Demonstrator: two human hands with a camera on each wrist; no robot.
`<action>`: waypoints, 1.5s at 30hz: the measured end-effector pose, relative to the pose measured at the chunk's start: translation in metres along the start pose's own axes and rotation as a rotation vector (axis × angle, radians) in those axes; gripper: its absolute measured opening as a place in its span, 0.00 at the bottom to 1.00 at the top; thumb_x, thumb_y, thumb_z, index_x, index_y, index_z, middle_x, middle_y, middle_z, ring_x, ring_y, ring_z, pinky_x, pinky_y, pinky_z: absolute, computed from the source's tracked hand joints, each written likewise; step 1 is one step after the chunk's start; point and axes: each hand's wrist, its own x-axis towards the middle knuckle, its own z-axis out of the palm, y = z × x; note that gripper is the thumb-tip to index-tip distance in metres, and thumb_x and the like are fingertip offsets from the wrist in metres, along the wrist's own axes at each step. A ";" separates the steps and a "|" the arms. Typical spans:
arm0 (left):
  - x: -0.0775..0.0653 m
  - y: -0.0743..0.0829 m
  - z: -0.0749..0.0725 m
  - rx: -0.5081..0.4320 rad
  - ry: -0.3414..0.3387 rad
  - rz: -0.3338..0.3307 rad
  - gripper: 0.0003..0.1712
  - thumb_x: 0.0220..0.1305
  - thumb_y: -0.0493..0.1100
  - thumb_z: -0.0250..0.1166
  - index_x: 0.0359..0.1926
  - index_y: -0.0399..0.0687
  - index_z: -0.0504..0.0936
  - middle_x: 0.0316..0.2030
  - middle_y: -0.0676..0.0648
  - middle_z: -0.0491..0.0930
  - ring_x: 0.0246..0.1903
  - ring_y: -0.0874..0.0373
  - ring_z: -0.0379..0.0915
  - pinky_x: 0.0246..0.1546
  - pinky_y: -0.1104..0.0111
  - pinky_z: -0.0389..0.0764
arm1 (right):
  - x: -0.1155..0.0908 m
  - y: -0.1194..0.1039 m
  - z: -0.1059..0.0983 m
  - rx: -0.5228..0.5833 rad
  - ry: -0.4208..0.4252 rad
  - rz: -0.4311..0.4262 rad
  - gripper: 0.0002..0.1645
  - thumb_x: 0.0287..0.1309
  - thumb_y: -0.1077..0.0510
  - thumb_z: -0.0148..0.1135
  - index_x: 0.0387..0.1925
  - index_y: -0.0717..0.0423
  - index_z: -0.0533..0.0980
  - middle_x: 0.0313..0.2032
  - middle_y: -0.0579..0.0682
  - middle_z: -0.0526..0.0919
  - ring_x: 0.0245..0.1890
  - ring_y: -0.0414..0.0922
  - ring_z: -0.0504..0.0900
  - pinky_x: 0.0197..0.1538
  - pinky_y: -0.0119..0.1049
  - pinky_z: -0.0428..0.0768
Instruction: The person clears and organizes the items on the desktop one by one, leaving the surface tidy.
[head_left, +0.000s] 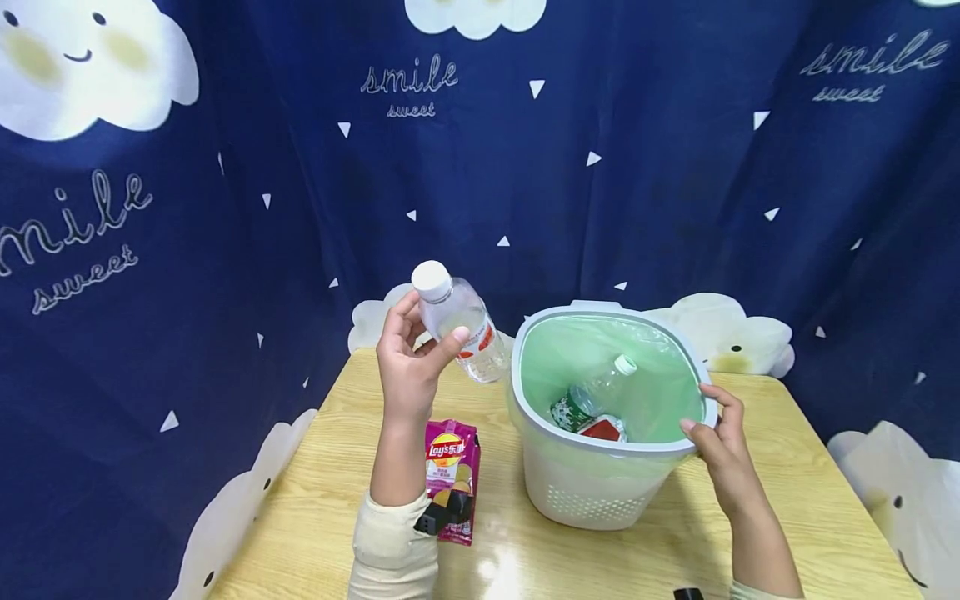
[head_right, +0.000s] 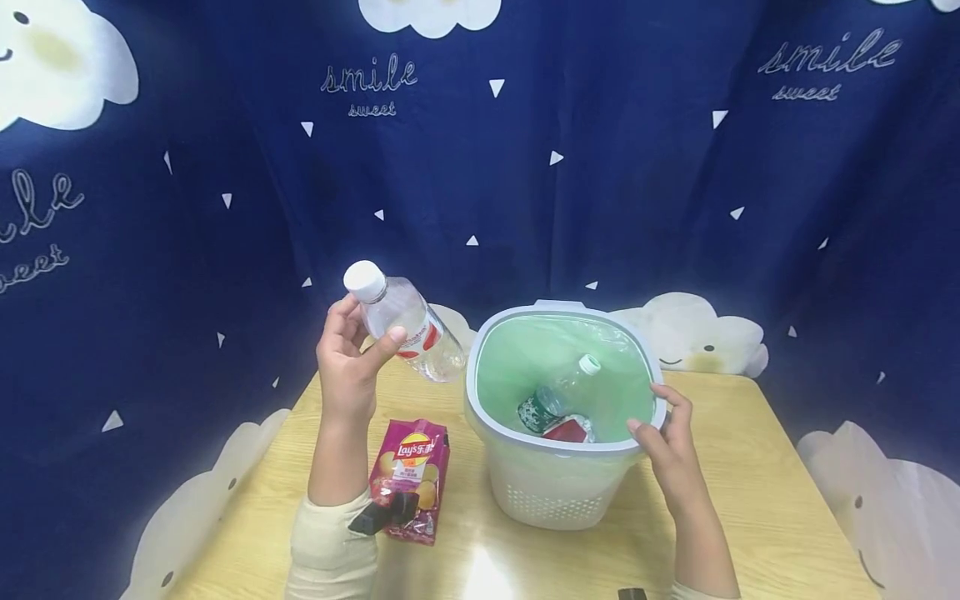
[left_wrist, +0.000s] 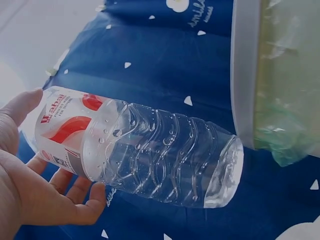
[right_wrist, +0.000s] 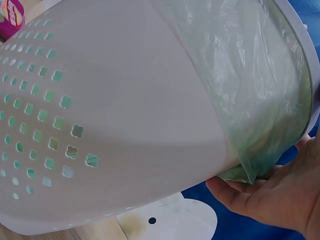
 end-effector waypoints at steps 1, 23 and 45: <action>0.002 0.001 0.001 -0.005 -0.007 0.006 0.33 0.48 0.32 0.69 0.58 0.41 0.70 0.47 0.41 0.74 0.46 0.46 0.69 0.41 0.60 0.72 | 0.000 0.000 0.000 -0.005 0.000 0.001 0.29 0.63 0.64 0.44 0.62 0.43 0.49 0.56 0.61 0.55 0.44 0.38 0.74 0.39 0.26 0.72; 0.035 0.002 0.030 -0.041 -0.057 0.023 0.33 0.48 0.30 0.69 0.57 0.38 0.69 0.44 0.40 0.75 0.42 0.49 0.70 0.38 0.63 0.74 | 0.003 0.001 -0.002 0.021 0.017 -0.007 0.29 0.62 0.65 0.44 0.61 0.41 0.52 0.52 0.59 0.59 0.41 0.36 0.75 0.37 0.26 0.72; 0.041 -0.015 0.056 -0.024 -0.103 -0.006 0.32 0.49 0.30 0.69 0.56 0.36 0.69 0.45 0.39 0.76 0.42 0.52 0.69 0.38 0.61 0.73 | 0.002 0.002 0.000 0.039 -0.001 -0.026 0.30 0.62 0.67 0.43 0.61 0.44 0.52 0.58 0.56 0.53 0.47 0.38 0.71 0.41 0.27 0.71</action>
